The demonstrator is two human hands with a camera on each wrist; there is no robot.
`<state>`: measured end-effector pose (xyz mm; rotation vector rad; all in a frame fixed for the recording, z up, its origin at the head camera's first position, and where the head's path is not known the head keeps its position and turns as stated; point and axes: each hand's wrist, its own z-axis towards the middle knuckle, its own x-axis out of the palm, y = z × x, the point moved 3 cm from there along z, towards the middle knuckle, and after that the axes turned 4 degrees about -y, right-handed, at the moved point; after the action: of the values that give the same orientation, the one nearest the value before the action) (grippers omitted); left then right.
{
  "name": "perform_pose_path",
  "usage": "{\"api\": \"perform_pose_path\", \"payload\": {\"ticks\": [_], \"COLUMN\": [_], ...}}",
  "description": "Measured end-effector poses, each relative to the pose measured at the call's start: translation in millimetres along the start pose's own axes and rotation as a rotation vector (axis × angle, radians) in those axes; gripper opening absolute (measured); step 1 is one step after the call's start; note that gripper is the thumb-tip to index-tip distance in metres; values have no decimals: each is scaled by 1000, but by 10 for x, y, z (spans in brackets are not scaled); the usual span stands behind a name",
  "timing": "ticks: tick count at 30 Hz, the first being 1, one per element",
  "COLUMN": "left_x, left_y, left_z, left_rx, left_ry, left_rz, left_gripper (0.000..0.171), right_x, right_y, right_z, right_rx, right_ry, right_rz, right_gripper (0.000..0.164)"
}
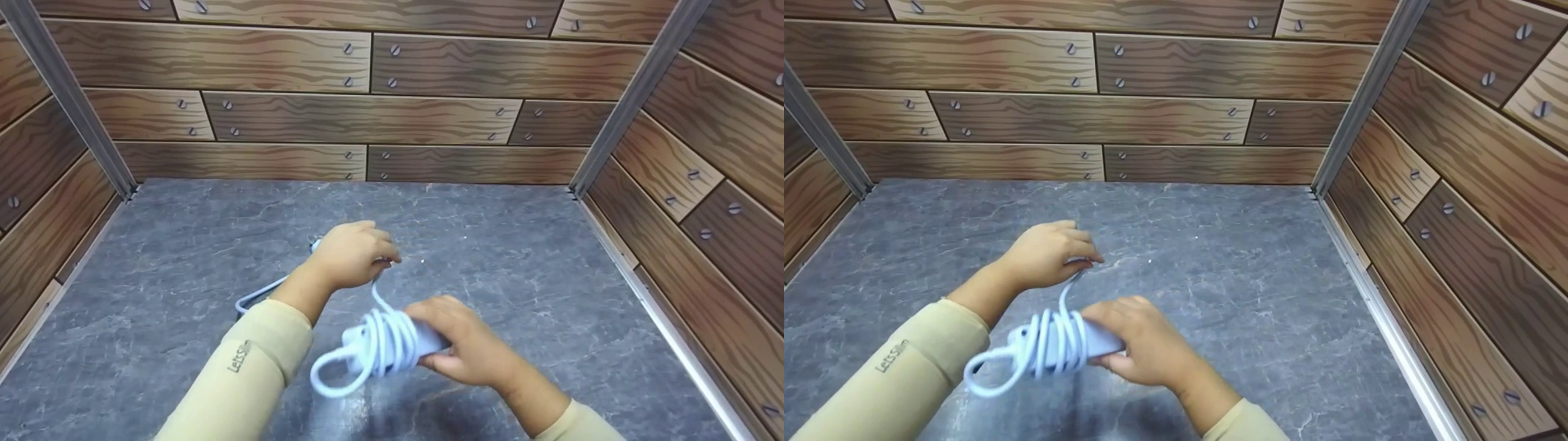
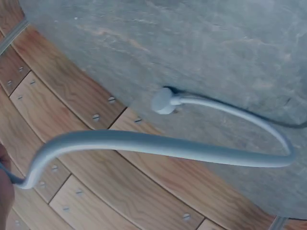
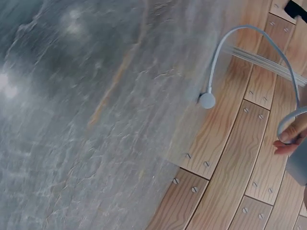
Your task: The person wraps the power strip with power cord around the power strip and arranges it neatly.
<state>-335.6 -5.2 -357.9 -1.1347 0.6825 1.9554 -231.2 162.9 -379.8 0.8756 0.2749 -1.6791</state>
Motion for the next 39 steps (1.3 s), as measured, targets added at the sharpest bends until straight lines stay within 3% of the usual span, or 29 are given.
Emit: {"api": "perform_pose_path", "payload": {"ticks": [4, 8, 12, 16, 19, 23, 27, 29, 31, 35, 39], "left_x": [93, 191, 246, 305, 356, 425, 479, 505, 523, 554, 552], "left_y": [-34, -80, -111, -115, -105, -99, -129, -156, -182, -258, -366], "left_z": [-55, -121, -177, -217, -269, -413, -557, -602, -638, -706, -746], "left_rx": [92, 129, 117, 83, 22, -92, -92, -63, -92, -232, -365], "left_ry": [-56, -61, -3, 85, 108, 40, -60, -76, -70, -76, -144], "left_rz": [41, 113, 154, 133, 69, -92, -145, -139, -195, -384, -540], "left_gripper": [10, 9, 11, 21, 28, 33, 32, 23, 20, 18, 10], "right_x": [-44, -75, -108, -135, -147, -158, -160, -158, -154, -138, -126], "right_y": [-23, -46, -60, -67, -76, -99, -128, -142, -154, -172, -193], "right_z": [9, -3, -6, 12, 22, 29, 43, 52, 55, 57, 66], "right_rx": [85, 124, 151, 185, 232, 326, 421, 465, 510, 575, 592], "right_ry": [-26, -49, -65, -70, -74, -96, -130, -147, -161, -193, -240], "right_rz": [60, 77, 68, 69, 71, 41, -13, -49, -88, -169, -261], "right_gripper": [55, 56, 57, 56, 55, 56, 56, 56, 56, 57, 58]}}
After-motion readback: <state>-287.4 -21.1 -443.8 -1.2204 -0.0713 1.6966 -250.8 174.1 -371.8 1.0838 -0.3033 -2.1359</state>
